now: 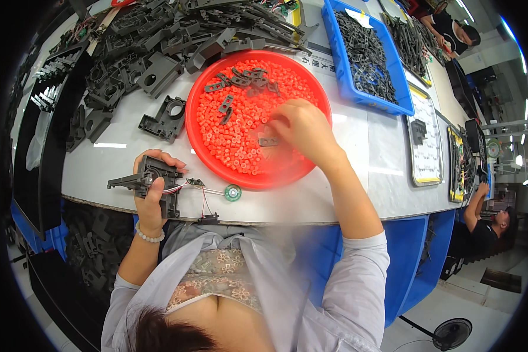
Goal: The person assembles a plastic housing by hand, inserting a small motor, wires, gears, and plastic pins into its internal components.
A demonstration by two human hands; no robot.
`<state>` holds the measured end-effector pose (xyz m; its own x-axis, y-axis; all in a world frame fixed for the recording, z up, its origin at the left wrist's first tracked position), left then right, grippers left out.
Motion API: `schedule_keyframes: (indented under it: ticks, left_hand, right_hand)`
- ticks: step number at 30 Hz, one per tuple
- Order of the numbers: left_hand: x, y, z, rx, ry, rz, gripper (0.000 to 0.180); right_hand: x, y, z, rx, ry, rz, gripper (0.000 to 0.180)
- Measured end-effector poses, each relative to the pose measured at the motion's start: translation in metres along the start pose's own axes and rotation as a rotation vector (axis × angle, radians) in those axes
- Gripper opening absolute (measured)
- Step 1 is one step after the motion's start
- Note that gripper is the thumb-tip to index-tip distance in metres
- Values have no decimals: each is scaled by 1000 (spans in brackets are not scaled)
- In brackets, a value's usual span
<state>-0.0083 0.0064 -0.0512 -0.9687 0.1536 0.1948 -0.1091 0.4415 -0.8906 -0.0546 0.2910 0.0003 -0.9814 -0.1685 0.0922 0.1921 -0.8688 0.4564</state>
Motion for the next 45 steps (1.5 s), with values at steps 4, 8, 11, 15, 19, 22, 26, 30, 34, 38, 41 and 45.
schedule_keyframes:
  ticks: [4, 8, 11, 15, 19, 22, 26, 30, 34, 38, 41, 45]
  left_hand:
    - [0, 0, -1, 61, 25, -19, 47]
    - [0, -1, -2, 73, 18, -6, 47]
    - [-1, -1, -1, 76, 24, -23, 46]
    - [0, -1, -1, 62, 18, -7, 46]
    - [-1, -1, 0, 55, 21, 6, 46]
    - [0, -2, 1, 27, 10, 24, 46]
    - [1, -1, 1, 28, 10, 29, 46]
    - [0, -1, 0, 26, 4, 33, 46]
    - [0, -1, 1, 19, 5, 35, 47]
    - [1, -1, -1, 40, 20, 10, 45]
    - [1, -1, -1, 36, 23, 8, 45]
    - [0, 0, 2, 4, 12, 33, 45]
  right_hand:
    - [7, 2, -11, -139, -35, 63, 7]
    - [10, 5, -12, -177, -13, 54, 5]
    - [8, 3, -13, -164, -15, 81, 6]
    - [-7, 0, 1, 34, -118, 3, 12]
    - [-24, 4, 5, 237, -85, 18, 18]
    - [-33, 9, -1, 224, -106, 9, 17]
    - [-33, 15, -4, 86, -79, 129, 16]
    - [-32, 13, -11, 44, -192, 243, 9]
    - [-34, 10, -9, -14, -174, 274, 8]
    - [-30, 8, -4, 39, -183, 223, 10]
    - [-22, 7, -1, 79, -196, 179, 12]
    - [-5, 10, -4, 53, -34, 213, 14]
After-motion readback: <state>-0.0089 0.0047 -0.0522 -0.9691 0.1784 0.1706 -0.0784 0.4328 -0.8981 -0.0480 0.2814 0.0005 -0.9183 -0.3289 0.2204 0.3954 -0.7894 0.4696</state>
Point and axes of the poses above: each hand's wrist, its own x-axis towards the middle knuckle, its own z-axis out of the back of the hand, y = z × x, the point moved 2 cm from there along x, towards the middle knuckle, and after that the axes turned 3 degrees about -z, right-handed, at the moved point
